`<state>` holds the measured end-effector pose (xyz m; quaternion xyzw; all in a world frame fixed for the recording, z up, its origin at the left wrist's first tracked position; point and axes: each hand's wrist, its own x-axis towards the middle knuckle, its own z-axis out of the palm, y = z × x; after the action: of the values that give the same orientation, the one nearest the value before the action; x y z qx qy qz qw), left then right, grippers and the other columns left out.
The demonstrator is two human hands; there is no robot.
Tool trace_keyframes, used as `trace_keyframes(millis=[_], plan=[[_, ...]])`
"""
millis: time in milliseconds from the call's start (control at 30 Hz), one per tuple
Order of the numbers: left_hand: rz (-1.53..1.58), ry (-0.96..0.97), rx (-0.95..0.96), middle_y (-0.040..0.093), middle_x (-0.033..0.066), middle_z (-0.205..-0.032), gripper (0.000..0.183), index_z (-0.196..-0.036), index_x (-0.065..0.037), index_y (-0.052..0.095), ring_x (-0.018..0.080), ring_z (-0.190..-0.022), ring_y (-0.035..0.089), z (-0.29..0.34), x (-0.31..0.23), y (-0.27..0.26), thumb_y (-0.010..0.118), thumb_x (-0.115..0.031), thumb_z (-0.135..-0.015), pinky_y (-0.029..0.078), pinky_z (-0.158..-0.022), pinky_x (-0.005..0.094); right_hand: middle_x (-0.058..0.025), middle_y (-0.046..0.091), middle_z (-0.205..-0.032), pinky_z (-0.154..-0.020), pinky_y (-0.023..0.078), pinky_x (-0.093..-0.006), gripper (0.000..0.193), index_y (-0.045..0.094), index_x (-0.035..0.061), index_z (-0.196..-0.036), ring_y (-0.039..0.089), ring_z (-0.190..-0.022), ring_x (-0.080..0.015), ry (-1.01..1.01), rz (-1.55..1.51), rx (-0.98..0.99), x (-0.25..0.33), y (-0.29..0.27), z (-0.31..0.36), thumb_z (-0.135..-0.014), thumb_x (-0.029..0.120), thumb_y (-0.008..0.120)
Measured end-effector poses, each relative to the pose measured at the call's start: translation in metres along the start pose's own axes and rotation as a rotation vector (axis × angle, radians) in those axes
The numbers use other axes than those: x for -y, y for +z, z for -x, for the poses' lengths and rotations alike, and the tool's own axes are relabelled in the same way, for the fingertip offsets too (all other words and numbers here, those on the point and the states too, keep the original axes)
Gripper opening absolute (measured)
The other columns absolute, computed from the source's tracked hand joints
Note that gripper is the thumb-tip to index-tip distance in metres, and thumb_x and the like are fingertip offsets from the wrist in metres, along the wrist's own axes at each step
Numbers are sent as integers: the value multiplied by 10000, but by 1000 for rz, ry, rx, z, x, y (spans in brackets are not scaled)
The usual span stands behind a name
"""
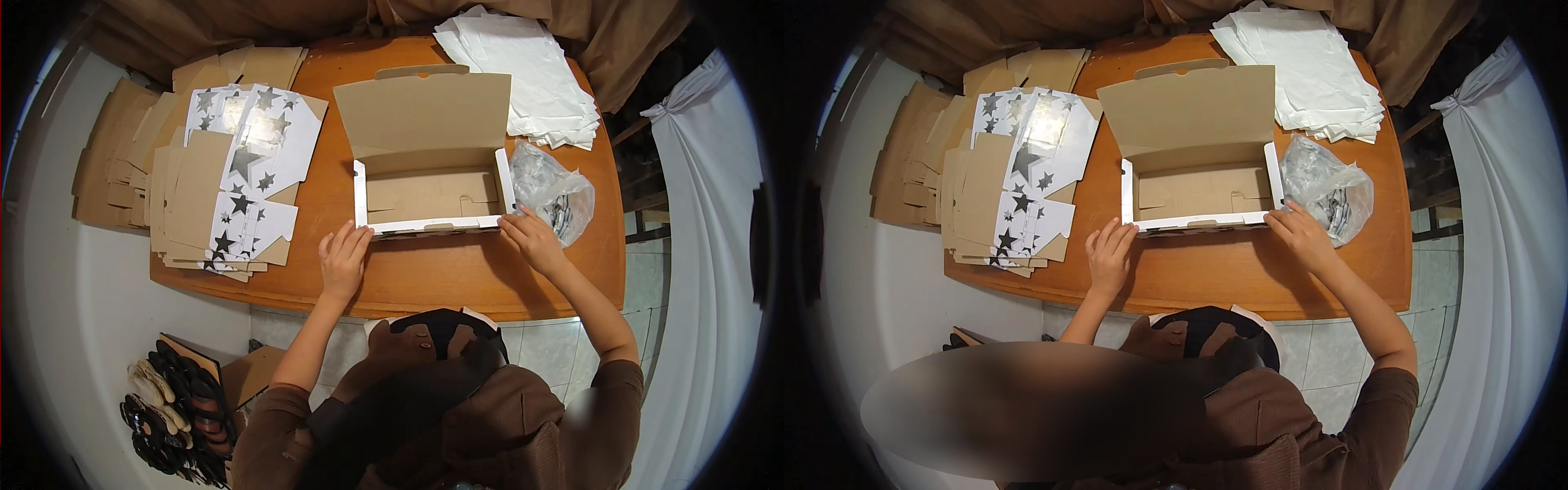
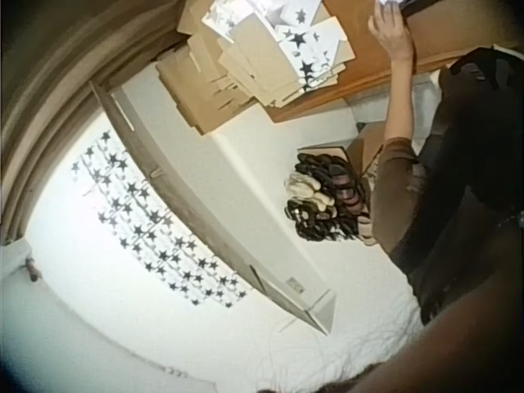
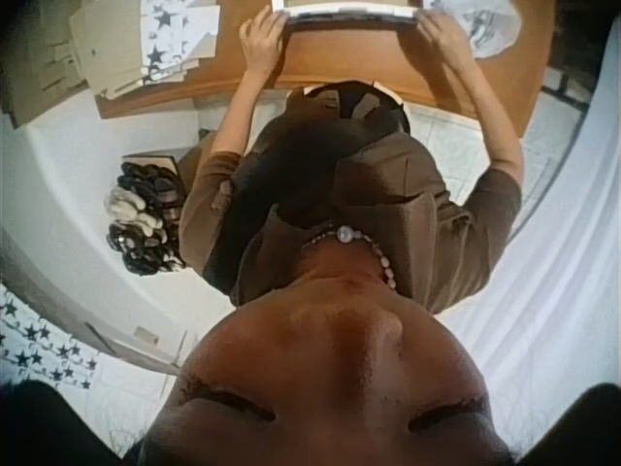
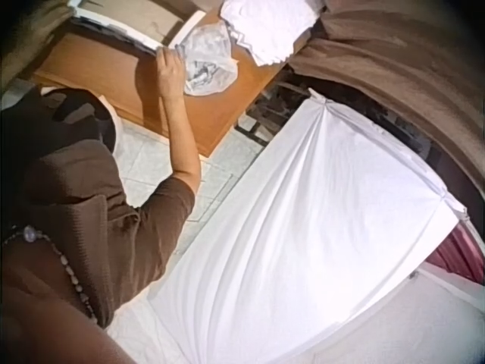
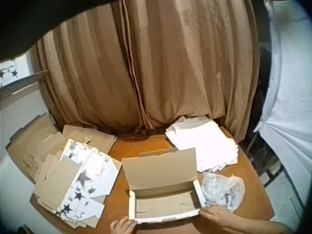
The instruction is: Folding cardboard shoe boxes and placing them on a storage shelf.
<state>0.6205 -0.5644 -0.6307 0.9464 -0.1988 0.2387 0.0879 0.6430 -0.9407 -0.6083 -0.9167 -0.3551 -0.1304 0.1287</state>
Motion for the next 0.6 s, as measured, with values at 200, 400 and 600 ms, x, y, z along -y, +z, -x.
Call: trace_keyframes(millis=[200,400,600], plan=[[54,20,47,618,-25,-1057,319,-1053,-168,627,187,-1165,493,-6,12,2,599,-50,-757,226,-989,439,-123,588,-939,-1024,383,-418,242,559,18,-980,580,-932,-298,25,-139,159,-6,-9,-18,-747,-1,498],[107,76,126,613,-4,-976,325,-991,-142,617,210,-1132,493,-18,15,-5,612,-2,-698,239,-975,474,-148,574,-886,-1021,379,-421,250,528,13,-951,571,-909,-322,-10,-131,224,-10,-10,-23,-706,-36,514],[170,125,241,592,52,-914,269,-914,-79,580,236,-1078,500,-25,19,-6,590,39,-672,275,-960,465,-153,577,-883,-905,431,-408,251,532,10,-936,564,-898,-333,-11,-139,237,-8,-14,-27,-690,-37,532]])
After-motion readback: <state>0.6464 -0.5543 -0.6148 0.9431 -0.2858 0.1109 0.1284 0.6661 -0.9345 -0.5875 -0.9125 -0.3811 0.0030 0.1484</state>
